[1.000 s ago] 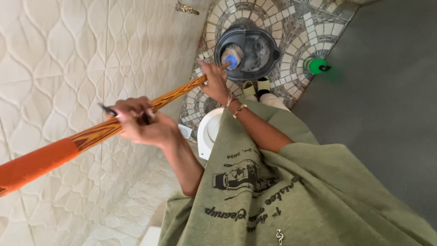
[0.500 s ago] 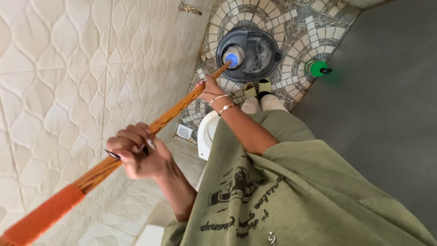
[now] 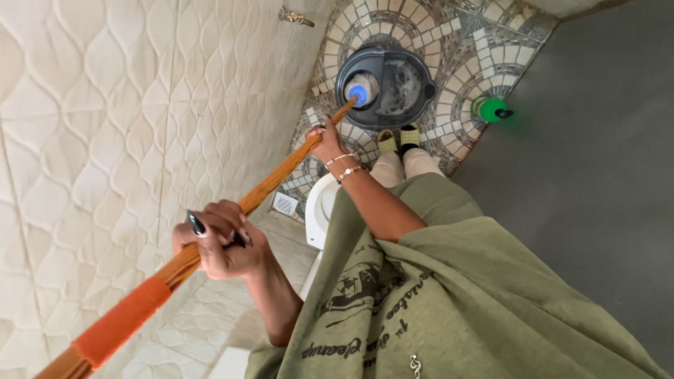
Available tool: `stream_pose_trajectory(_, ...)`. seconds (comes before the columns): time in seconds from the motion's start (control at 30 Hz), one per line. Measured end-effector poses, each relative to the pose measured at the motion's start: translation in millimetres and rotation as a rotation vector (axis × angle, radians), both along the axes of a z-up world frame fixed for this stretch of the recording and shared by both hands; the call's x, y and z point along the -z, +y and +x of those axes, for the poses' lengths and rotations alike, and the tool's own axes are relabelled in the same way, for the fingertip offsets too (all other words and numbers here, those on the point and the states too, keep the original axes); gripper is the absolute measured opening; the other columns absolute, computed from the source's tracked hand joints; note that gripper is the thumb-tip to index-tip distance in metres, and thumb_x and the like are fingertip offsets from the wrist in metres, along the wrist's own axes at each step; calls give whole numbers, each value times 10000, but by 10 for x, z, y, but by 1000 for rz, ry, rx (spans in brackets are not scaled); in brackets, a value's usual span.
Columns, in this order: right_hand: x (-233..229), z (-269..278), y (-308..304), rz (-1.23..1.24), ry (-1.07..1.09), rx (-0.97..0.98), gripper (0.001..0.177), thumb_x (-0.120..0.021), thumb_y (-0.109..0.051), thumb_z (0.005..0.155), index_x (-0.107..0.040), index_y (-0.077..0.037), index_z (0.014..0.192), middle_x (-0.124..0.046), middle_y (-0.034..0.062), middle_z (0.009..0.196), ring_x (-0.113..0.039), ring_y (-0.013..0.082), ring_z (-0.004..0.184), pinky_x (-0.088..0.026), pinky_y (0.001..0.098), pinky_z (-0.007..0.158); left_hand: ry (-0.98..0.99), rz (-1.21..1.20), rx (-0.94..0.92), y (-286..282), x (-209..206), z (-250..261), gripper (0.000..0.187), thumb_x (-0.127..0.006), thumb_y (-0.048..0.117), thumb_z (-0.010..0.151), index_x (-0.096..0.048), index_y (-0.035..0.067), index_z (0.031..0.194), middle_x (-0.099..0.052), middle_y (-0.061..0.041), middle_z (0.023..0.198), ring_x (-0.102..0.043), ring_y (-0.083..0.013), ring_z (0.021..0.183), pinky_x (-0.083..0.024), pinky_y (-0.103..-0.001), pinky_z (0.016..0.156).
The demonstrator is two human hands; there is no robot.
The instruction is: The person dips a mop into a bucket of water, applies liquid cleaner from a bottle, and then mops the tiled floor of a small room.
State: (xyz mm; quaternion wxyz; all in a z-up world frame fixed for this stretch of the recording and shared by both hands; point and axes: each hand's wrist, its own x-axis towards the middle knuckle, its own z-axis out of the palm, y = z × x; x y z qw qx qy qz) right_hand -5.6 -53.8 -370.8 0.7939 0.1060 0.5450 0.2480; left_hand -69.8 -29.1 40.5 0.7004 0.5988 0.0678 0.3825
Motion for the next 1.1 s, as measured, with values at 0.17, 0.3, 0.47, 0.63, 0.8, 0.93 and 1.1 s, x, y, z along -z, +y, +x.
stream_pose_trajectory(0.17, -13, -20, 35, 145, 13, 148, 587, -538, -532, 1017, -404, -124, 617, -383, -5, 488, -448, 152, 433, -486, 264, 452, 6, 20, 145, 154, 60, -44, 327, -609, 45, 920, -375, 106, 700, -361, -23, 560, -328, -129, 441, -315, -285, 408)
stream_pose_trajectory(0.3, 90, -21, 58, 248, 50, 205, 607, -571, -588, 971, -424, -126, 607, -394, -9, 492, -455, 144, 420, -483, 254, 439, 5, 20, 231, 192, 34, -20, 336, -657, 38, 854, -379, 71, 667, -403, -55, 544, -352, -157, 452, -306, -311, 426)
stream_pose_trajectory(0.47, 193, -13, 90, 288, 35, 280, 588, -581, -585, 993, -466, -110, 667, -432, -7, 550, -477, 120, 426, -492, 243, 457, -20, 53, 394, 303, 58, 110, 338, -692, 8, 796, -423, 48, 595, -415, -68, 495, -370, -182, 419, -296, -342, 444)
stream_pose_trajectory(0.63, 182, 16, 169, 331, -21, 344, 593, -588, -603, 953, -428, -132, 629, -393, -9, 502, -469, 129, 408, -496, 264, 456, -15, 48, 469, 445, 58, 212, 360, -731, 8, 766, -426, 58, 582, -400, -52, 480, -368, -183, 414, -273, -348, 451)
stream_pose_trajectory(0.8, 215, 29, 198, 345, 24, 403, 590, -587, -590, 976, -440, -136, 629, -404, 1, 506, -475, 137, 404, -496, 265, 442, -12, 31, 524, 485, 88, 296, 364, -743, 12, 767, -434, 58, 581, -419, -64, 486, -379, -185, 414, -293, -351, 447)
stream_pose_trajectory(0.93, 228, 83, 203, 355, -34, 450, 587, -581, -573, 991, -436, -136, 627, -402, 0, 513, -479, 131, 407, -505, 257, 452, 15, 37, 486, 433, 99, 327, 370, -739, -16, 766, -428, 54, 579, -401, -66, 493, -365, -189, 420, -272, -352, 468)
stream_pose_trajectory(1.1, 326, 41, 120, 368, -35, 434, 550, -616, -554, 954, -462, -120, 653, -429, 5, 532, -480, 134, 403, -490, 252, 428, 24, 54, 497, 318, 87, 288, 370, -709, -30, 780, -405, 52, 586, -402, -56, 517, -382, -185, 448, -298, -350, 466)
